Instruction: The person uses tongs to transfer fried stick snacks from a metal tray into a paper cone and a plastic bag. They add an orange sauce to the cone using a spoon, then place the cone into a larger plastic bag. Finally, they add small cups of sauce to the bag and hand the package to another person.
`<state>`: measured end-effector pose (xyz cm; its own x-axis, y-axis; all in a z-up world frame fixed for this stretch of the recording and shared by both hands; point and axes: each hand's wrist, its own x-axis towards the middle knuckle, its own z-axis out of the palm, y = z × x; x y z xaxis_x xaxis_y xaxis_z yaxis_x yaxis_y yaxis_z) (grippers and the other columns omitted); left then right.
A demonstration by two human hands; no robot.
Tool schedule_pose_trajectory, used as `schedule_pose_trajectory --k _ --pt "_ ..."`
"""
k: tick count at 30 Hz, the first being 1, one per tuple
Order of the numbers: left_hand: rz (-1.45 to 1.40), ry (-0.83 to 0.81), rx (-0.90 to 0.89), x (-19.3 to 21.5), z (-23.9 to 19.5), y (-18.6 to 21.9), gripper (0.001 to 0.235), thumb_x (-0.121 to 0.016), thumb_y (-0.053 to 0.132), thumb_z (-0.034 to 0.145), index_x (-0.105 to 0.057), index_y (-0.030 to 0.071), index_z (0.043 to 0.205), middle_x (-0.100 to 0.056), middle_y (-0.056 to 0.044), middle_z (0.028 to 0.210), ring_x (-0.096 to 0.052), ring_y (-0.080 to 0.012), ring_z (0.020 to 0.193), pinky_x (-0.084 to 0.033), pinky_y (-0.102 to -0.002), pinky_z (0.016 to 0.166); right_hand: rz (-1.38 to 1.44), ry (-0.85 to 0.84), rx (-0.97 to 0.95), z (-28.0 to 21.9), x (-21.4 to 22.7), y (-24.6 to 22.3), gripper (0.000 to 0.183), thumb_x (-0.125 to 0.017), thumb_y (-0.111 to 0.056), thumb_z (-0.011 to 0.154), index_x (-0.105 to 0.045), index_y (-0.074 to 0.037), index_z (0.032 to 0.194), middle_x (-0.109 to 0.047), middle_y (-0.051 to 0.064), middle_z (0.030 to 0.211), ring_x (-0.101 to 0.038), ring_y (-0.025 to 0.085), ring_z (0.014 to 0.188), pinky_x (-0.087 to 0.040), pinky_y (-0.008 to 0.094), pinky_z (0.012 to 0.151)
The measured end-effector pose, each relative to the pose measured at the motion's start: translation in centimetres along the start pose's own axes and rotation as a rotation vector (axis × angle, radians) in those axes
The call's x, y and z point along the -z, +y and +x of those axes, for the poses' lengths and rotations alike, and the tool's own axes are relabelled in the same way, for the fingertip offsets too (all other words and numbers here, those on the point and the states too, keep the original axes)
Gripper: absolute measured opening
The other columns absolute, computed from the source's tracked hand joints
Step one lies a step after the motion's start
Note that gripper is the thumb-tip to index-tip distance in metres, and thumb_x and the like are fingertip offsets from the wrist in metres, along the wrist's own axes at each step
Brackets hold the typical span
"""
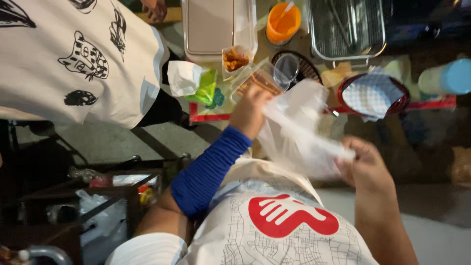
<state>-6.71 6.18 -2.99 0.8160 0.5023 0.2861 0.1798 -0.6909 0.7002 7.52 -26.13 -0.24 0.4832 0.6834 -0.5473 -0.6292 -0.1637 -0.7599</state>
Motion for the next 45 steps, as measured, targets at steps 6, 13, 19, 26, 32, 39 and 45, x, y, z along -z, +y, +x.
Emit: schedule_pose_trajectory --k 6,13,19,26,32,39,45 --pt "-1.53 -0.126 0.817 -4.3 -1.1 -0.2 0.027 -0.064 0.001 0.089 -0.069 0.001 0.115 -0.075 -0.012 0.097 -0.072 -0.0215 0.081 -0.063 -0.038 0.073 -0.752 0.082 -0.124 3.0 3.8 -1.4 0.027 -0.076 -0.01 0.087 -0.073 -0.002 0.112 -0.069 0.008 0.091 -0.062 0.015 0.078 -0.053 0.033 0.066" --pt "-1.138 -0.312 0.389 -9.7 -3.6 3.4 0.044 -0.07 -0.001 0.087 -0.059 0.007 0.129 -0.068 -0.009 0.119 -0.066 -0.0175 0.105 -0.055 -0.035 0.089 0.299 -0.059 0.007 7.1 12.5 -6.7 0.049 -0.074 -0.033 0.087 -0.065 -0.003 0.124 -0.072 0.006 0.12 -0.073 0.02 0.106 -0.061 0.038 0.091" --pt "-1.565 0.52 0.791 -10.2 -5.1 4.7 0.017 -0.066 0.004 0.099 -0.064 0.007 0.116 -0.069 -0.008 0.109 -0.069 -0.021 0.1 -0.058 -0.04 0.086 -0.784 -0.449 -0.145 7.4 12.9 -6.5 0.045 -0.072 -0.025 0.089 -0.068 -0.002 0.128 -0.072 0.009 0.109 -0.064 0.022 0.095 -0.051 0.04 0.083" --pt "-0.979 -0.302 0.549 -10.3 -14.6 7.0 0.028 -0.065 -0.004 0.09 -0.072 0.008 0.114 -0.078 -0.007 0.11 -0.072 -0.0209 0.104 -0.057 -0.038 0.095 -0.029 -0.038 -0.206 11.3 10.5 -4.2 0.028 -0.065 -0.023 0.093 -0.065 -0.005 0.115 -0.073 0.007 0.106 -0.074 0.019 0.089 -0.061 0.035 0.079" --pt "0.054 0.108 0.868 -10.4 -20.6 5.2 0.044 -0.067 -0.001 0.082 -0.07 0.01 0.124 -0.072 -0.02 0.118 -0.069 -0.0348 0.108 -0.054 -0.041 0.094 -0.771 -0.658 -0.315 11.5 9.5 0.0 0.036 -0.072 -0.015 0.092 -0.071 -0.002 0.125 -0.072 0.017 0.108 -0.061 0.026 0.091 -0.047 0.042 0.079" --pt "0.17 0.262 1.014 -7.1 -24.9 3.9 0.064 -0.06 -0.005 0.081 -0.06 0.016 0.141 -0.066 -0.025 0.126 -0.063 -0.0413 0.116 -0.051 -0.044 0.099 -0.412 -0.368 -0.286 20.0 4.4 8.5 0.027 -0.06 -0.023 0.1 -0.06 -0.005 0.12 -0.068 0.015 0.119 -0.071 0.027 0.109 -0.062 0.045 0.089" --pt "0.017 0.364 1.091 -3.5 -26.3 2.6 0.068 -0.052 -0.007 0.082 -0.054 0.015 0.146 -0.062 -0.023 0.137 -0.063 -0.0376 0.122 -0.051 -0.041 0.101 -0.195 -0.201 -0.281 25.2 -0.3 13.5 0.023 -0.055 -0.022 0.102 -0.059 -0.004 0.117 -0.07 0.015 0.113 -0.072 0.03 0.101 -0.063 0.049 0.084"
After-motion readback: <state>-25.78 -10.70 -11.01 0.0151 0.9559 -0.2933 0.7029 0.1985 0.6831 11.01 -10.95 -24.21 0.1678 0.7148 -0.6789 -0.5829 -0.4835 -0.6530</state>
